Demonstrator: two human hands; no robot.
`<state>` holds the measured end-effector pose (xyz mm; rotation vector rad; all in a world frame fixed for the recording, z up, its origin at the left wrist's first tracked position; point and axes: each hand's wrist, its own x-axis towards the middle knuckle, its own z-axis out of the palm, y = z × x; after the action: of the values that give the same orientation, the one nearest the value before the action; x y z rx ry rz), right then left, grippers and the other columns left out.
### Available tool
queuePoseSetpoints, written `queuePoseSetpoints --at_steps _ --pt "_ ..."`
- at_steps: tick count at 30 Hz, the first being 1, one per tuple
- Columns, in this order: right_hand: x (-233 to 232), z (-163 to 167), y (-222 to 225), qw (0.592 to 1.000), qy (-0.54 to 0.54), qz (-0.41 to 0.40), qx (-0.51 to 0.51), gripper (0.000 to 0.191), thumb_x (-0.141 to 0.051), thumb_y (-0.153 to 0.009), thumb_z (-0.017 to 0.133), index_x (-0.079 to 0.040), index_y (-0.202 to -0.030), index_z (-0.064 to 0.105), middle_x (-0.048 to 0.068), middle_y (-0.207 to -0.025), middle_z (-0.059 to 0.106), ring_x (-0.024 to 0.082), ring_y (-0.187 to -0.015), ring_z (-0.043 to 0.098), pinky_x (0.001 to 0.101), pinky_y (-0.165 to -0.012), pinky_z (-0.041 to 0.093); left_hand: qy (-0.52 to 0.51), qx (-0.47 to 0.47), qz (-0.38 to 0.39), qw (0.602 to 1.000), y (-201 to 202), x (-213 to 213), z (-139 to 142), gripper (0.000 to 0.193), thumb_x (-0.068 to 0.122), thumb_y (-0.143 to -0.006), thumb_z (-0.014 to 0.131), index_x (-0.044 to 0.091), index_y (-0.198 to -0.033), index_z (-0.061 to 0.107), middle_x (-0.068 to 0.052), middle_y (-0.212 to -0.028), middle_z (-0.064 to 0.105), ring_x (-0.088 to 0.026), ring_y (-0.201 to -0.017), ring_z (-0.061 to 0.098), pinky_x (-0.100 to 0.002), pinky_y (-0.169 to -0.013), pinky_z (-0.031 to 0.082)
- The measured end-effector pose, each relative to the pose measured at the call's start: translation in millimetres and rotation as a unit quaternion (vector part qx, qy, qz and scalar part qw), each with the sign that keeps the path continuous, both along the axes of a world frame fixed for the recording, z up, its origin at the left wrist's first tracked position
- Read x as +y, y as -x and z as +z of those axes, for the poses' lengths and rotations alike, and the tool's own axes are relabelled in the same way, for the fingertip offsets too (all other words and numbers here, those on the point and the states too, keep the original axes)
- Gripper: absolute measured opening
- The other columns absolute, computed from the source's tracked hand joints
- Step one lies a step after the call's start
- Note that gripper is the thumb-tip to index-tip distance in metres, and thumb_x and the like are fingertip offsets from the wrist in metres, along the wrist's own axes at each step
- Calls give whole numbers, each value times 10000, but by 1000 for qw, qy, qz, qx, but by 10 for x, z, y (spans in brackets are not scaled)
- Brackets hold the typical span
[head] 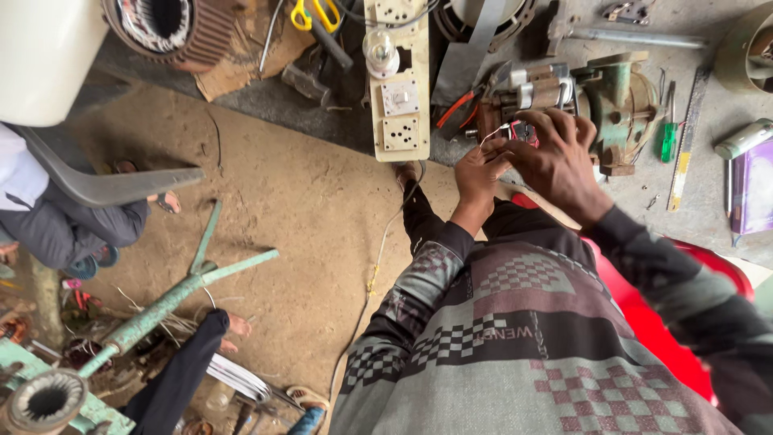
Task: The person works on an electrical motor, stripping wire insulation with pliers and twisting wires together by hand. They use a screwdriver to tighten connections on the motor's terminal block and adjust the wiring throughout the process.
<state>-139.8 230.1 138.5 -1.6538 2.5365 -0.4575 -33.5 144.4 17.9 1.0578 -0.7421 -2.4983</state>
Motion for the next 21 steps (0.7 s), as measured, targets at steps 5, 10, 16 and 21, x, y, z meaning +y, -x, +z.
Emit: queuePoseSetpoints --at_steps 5,10,16,21 --pt "-91 -168 372 1000 14 -3 -22 95 -279 -1021 798 -197 -974 785 36 -1347 677 273 -1280 495 472 -1101 325 13 23 13 1000 -10 -3 84 248 -61 -888 755 -16 -1117 671 -109 -1054 724 -181 -946 725 -352 -903 631" --pt "-138 -245 412 994 57 -51 -83 143 -270 -1005 815 -132 -994 777 18 -1193 683 272 -1309 508 463 -1101 324 295 -4 -34 955 -63 6 103 164 -18 -932 744 27 -1071 671 -67 -1061 749 -144 -968 735 -305 -867 627" --pt "17 2 107 963 200 -125 -129 194 -167 -1039 783 -41 -1161 700 98 -1205 657 286 -1108 593 399 -949 464 611 -42 -134 779 -128 -129 9 99 1 -1005 683 43 -966 602 -34 -1034 737 -190 -873 701 -305 -804 584" --pt "275 -177 -461 637 123 -458 -607 299 -324 -976 739 -32 -1033 708 30 -802 736 81 -603 620 219 -519 463 507 -5 -103 856 -90 -110 95 92 10 -991 669 51 -989 587 -43 -1084 733 -190 -982 733 -321 -843 602"
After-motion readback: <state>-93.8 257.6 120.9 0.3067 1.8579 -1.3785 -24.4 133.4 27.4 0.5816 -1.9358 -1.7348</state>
